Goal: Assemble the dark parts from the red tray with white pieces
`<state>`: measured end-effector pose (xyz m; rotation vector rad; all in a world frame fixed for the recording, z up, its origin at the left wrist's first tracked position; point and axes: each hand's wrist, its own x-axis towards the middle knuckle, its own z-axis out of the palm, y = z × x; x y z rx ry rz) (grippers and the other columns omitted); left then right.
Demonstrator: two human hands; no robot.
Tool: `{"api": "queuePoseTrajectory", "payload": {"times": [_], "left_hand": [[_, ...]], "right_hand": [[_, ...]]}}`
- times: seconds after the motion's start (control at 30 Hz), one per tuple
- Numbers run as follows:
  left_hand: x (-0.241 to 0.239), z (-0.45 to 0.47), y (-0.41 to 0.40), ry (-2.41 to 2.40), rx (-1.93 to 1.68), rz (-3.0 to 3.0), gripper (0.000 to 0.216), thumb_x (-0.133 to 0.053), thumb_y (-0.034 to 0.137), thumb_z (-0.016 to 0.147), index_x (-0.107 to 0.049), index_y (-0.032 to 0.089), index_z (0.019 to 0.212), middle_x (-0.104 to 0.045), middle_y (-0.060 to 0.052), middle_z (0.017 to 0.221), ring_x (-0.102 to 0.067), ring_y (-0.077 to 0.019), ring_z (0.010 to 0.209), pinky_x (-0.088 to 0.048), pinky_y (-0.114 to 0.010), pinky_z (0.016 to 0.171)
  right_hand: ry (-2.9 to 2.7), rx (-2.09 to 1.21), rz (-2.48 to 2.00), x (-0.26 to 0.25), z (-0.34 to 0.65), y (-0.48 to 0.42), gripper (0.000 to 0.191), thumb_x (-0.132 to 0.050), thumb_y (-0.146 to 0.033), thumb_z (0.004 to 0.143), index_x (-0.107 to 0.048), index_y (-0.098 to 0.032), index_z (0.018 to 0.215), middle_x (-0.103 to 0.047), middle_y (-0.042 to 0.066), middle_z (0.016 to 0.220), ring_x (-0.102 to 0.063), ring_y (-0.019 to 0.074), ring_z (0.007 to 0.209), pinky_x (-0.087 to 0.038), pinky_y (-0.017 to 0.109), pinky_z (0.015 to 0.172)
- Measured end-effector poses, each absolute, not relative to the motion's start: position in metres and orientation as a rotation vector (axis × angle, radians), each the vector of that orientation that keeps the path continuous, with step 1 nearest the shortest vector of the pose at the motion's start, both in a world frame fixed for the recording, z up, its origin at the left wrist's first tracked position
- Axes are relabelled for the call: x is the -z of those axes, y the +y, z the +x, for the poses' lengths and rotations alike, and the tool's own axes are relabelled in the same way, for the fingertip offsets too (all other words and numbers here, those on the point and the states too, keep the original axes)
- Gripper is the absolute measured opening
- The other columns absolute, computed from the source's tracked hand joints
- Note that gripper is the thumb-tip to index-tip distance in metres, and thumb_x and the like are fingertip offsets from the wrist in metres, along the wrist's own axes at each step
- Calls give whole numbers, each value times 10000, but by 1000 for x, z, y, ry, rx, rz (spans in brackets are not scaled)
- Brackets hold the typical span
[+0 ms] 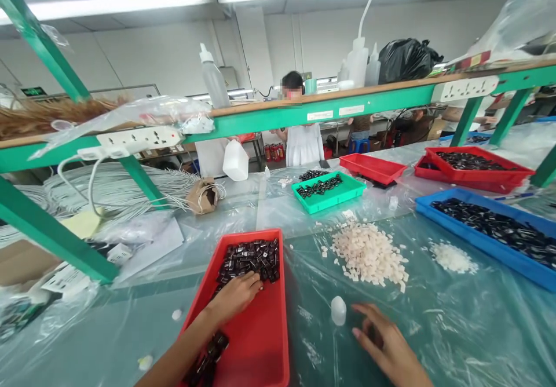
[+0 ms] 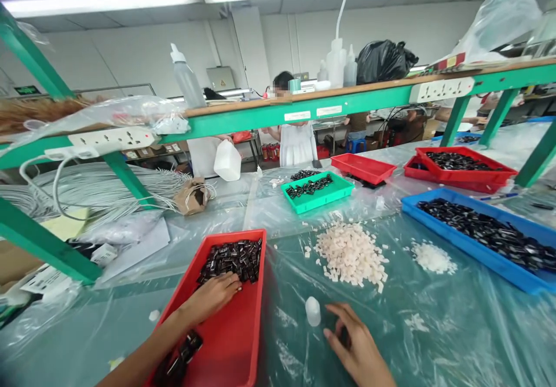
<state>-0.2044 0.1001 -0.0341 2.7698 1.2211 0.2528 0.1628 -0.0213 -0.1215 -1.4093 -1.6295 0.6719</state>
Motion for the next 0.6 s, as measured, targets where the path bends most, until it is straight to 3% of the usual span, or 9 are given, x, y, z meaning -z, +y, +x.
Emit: {"api": "queuePoseTrajectory", "payload": {"times": [0.07, 0.13, 0.23, 0.4, 0.5, 0.6], "left_hand": [[25, -190, 81, 1193, -444, 2718, 152, -604, 188, 1017, -691, 159, 1138, -728, -81, 1182, -692, -260, 1143, -561, -517, 1007], [16, -169, 57, 1176, -645, 2621, 263, -462, 152, 1055, -670, 220, 1200, -732, -69, 1180, -702, -232, 1126, -585, -415, 987], [5, -137, 25, 1166, -914, 2439, 271, -489, 247, 1046, -659, 286, 1255, -737, -73, 1205, -715, -242, 1131, -593, -321, 956], [-14, -100, 22, 1104, -1236, 2116, 271, -529, 337, 1034, -717, 301, 1226, -756, -63, 989, -742, -205, 826, -599, -291, 798], [-27, -94, 31, 1070, -1386, 1895, 306, -541, 358, 1039, -643, 299, 1321, -736, -16, 848, -704, -159, 697, -581, -255, 733], [-39, -96, 34, 1044, -1501, 1705, 206, -560, 382, 1035, -623, 274, 1198, -703, 27, 732, -689, -141, 661, -569, -221, 685]], "right_hand": [[-1654, -743, -1380, 120, 151, -13, 399, -683, -461, 868, -705, -250, 1206, -726, 55, 1003, -654, 178, 615, -537, 275, 542], [-1636, -779, -1391, 122, 141, -3, 400, -707, -436, 841, -710, -233, 1185, -718, 31, 865, -644, 185, 596, -521, 272, 535], [-1582, -814, -1404, 121, 129, 9, 329, -714, -406, 814, -724, -191, 1064, -654, 0, 687, -622, 197, 562, -512, 288, 541], [-1602, -947, -1174, 68, 127, 28, 227, -702, -396, 851, -696, -206, 974, -730, 50, 916, -724, 247, 862, -589, 336, 794], [-1624, -990, -984, 14, 130, 46, 267, -678, -423, 902, -652, -229, 1083, -716, 66, 1054, -725, 237, 973, -596, 334, 856], [-1634, -961, -820, -30, 128, 63, 387, -703, -447, 901, -576, -267, 1220, -695, 73, 1137, -710, 229, 1035, -595, 332, 883]]}}
